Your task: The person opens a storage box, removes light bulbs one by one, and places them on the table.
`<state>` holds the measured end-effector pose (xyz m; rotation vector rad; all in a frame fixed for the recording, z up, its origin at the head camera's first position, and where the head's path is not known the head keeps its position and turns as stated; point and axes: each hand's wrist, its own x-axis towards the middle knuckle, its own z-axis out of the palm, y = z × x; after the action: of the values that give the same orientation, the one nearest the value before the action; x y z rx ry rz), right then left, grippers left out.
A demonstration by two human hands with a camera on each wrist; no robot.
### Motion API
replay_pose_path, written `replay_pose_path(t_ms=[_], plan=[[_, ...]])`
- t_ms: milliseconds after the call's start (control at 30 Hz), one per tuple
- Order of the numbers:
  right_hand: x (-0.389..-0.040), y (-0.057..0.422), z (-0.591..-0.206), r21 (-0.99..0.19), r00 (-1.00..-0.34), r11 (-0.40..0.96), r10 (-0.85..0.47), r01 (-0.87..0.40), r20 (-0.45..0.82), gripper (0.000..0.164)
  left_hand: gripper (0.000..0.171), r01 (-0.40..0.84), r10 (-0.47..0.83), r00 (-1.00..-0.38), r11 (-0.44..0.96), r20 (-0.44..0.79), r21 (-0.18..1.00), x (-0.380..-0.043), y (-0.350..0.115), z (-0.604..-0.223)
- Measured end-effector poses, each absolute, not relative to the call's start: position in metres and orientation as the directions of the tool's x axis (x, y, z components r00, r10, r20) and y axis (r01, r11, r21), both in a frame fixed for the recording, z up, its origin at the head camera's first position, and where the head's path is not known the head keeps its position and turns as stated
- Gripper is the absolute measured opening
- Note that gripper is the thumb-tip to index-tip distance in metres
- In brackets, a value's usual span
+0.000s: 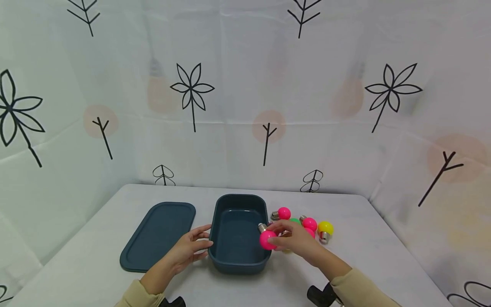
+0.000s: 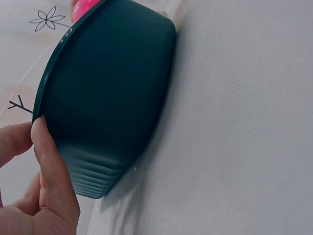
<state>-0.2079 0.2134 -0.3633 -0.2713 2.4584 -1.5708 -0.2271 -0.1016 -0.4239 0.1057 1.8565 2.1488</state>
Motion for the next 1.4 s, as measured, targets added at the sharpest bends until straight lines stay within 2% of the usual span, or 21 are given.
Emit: replay_pose_path(t_ms=[567,900,1400], plan=[[-0.194,0.234,-0.370,-0.883,-0.995,0.465,-0.045,0.063,-0.095,0.047,0.064,-0.181,0.251,-0.956,-0.110,-0.149,0.977,-0.226,-0.101,-0.425],[-0.191,0.250,-0.375,-0.893,-0.995,0.440,0.005,0.092,-0.100,0.051,0.064,-0.181,0.247,-0.958,-0.110,-0.149,0.977,-0.226,-0.100,-0.425],[-0.186,0.281,-0.384,-0.849,-0.993,0.516,0.068,0.118,-0.097,0.057,0.064,-0.182,0.245,-0.958,-0.115,-0.149,0.977,-0.225,-0.100,-0.425]])
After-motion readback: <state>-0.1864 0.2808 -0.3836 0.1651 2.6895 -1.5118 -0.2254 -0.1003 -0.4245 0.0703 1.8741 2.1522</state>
